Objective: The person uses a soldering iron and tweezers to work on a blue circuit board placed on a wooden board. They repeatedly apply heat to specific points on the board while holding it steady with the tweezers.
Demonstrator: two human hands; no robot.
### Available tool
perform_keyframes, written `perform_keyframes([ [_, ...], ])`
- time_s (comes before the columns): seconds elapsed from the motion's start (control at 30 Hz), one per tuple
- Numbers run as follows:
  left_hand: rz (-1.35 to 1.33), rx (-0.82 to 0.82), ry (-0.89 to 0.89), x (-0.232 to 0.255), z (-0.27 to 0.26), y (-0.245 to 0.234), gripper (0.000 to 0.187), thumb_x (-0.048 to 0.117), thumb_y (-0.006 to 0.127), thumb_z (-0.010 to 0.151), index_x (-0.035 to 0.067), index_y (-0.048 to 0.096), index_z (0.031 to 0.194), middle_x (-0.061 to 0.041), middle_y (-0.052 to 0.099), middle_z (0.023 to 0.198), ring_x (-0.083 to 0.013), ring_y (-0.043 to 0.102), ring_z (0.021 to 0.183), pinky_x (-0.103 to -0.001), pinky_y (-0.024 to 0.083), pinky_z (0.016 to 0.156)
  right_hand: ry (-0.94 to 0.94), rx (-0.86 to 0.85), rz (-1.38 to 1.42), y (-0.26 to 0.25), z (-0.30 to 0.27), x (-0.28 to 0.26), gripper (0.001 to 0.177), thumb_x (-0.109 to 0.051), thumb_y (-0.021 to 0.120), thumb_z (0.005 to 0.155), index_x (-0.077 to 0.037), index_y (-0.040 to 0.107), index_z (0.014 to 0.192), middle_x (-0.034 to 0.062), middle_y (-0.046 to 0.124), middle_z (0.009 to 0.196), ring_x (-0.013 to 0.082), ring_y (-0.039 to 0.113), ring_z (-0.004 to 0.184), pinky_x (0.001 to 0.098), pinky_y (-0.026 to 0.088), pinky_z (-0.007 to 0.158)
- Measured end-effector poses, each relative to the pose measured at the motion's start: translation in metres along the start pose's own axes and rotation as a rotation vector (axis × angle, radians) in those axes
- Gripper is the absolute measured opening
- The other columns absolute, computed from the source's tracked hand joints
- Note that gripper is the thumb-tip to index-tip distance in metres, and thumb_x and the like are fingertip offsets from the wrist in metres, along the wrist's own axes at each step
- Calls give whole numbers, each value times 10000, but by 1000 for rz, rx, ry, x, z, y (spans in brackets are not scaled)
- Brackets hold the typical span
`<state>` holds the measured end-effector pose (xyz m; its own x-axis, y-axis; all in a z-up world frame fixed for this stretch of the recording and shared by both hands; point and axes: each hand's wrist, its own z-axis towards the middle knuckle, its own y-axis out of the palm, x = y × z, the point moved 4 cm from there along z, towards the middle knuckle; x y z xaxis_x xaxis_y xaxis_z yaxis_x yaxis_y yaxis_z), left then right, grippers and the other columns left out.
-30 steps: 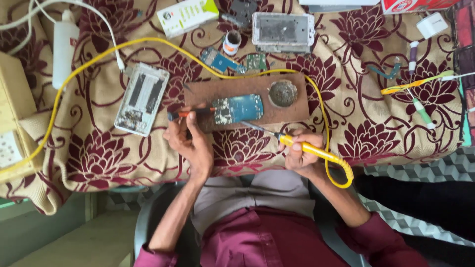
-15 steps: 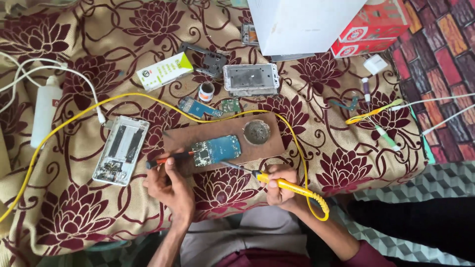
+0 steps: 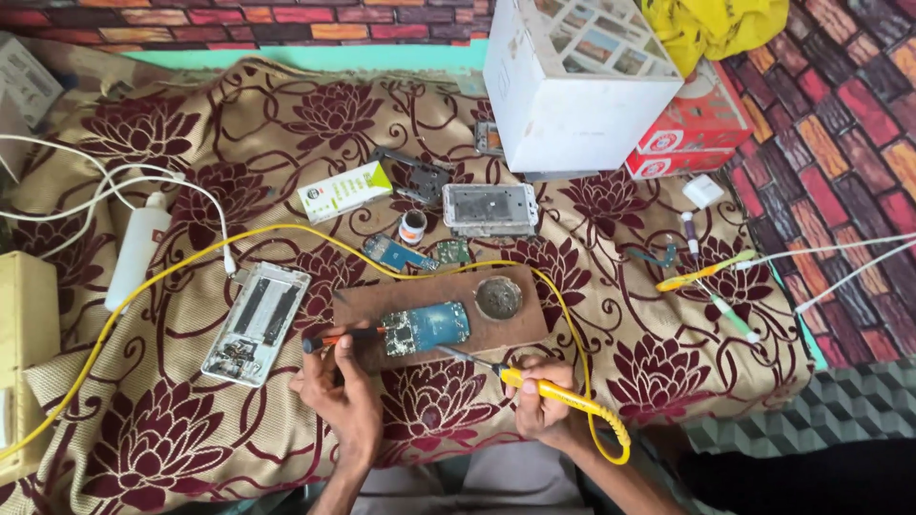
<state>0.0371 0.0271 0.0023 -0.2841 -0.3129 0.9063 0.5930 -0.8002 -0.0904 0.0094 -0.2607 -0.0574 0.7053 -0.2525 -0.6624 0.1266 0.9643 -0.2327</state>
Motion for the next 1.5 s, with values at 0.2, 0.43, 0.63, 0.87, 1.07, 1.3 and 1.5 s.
perform_keyframes([
  [0.2, -88, -13, -257, -5, -2, -1, 188, 239, 552, 1024, 137, 662, 1138, -38, 812, 934, -62, 351, 396, -255, 270, 439, -49, 17, 130, 4, -2, 1, 141, -148, 456, 1125, -67, 367, 1199, 54, 574, 980, 110, 650, 683, 283, 556, 663],
  [0.43, -75, -44, -76, 7, -5, 2, 159, 129, 541, 1088, 28, 638, 1166, -134, 781, 1019, -118, 640, 753, -249, 467, 740, 36, 37, 217, 6, -7, 8, 148, -141, 469, 1097, -58, 384, 1186, 108, 559, 991, 111, 632, 650, 248, 541, 570],
  [0.63, -120, 23, -115, -23, -14, 2, 222, 117, 568, 1082, -36, 594, 1240, -139, 594, 1169, -154, 638, 1020, -286, 518, 908, 109, 41, 190, 3, -14, 10, 191, -125, 495, 1077, -57, 381, 1214, 115, 542, 993, 118, 579, 657, 243, 490, 574],
  [0.87, -57, -26, -149, -19, -20, -2, 186, 119, 580, 1127, -9, 630, 1253, -164, 715, 1132, -191, 630, 1023, -350, 486, 958, 70, -78, 175, 2, 8, -7, 159, -128, 435, 1114, -54, 324, 1201, 151, 529, 1043, 177, 684, 777, 276, 562, 639],
  [1.07, -335, -38, -205, 10, 0, 7, 186, 191, 557, 1087, 44, 583, 1199, -103, 776, 1074, -150, 751, 917, -300, 579, 894, -28, -55, 28, -1, 25, -22, 152, -141, 431, 1104, -37, 334, 1154, 157, 539, 935, 158, 676, 683, 266, 555, 644],
  [1.3, -179, -42, -102, 11, 0, 4, 172, 181, 555, 1118, 39, 607, 1199, -120, 789, 1054, -130, 732, 919, -256, 516, 912, 27, -76, 79, 1, 22, -18, 161, -160, 424, 1113, -46, 323, 1164, 141, 624, 907, 105, 590, 632, 223, 488, 604],
  [1.5, -136, -43, -89, 10, 0, 4, 177, 189, 552, 1114, 38, 611, 1186, -109, 802, 1035, -124, 716, 876, -268, 480, 912, 1, -99, 54, 3, 29, -24, 174, -169, 432, 1113, -46, 321, 1165, 139, 622, 899, 126, 629, 667, 247, 512, 619],
])
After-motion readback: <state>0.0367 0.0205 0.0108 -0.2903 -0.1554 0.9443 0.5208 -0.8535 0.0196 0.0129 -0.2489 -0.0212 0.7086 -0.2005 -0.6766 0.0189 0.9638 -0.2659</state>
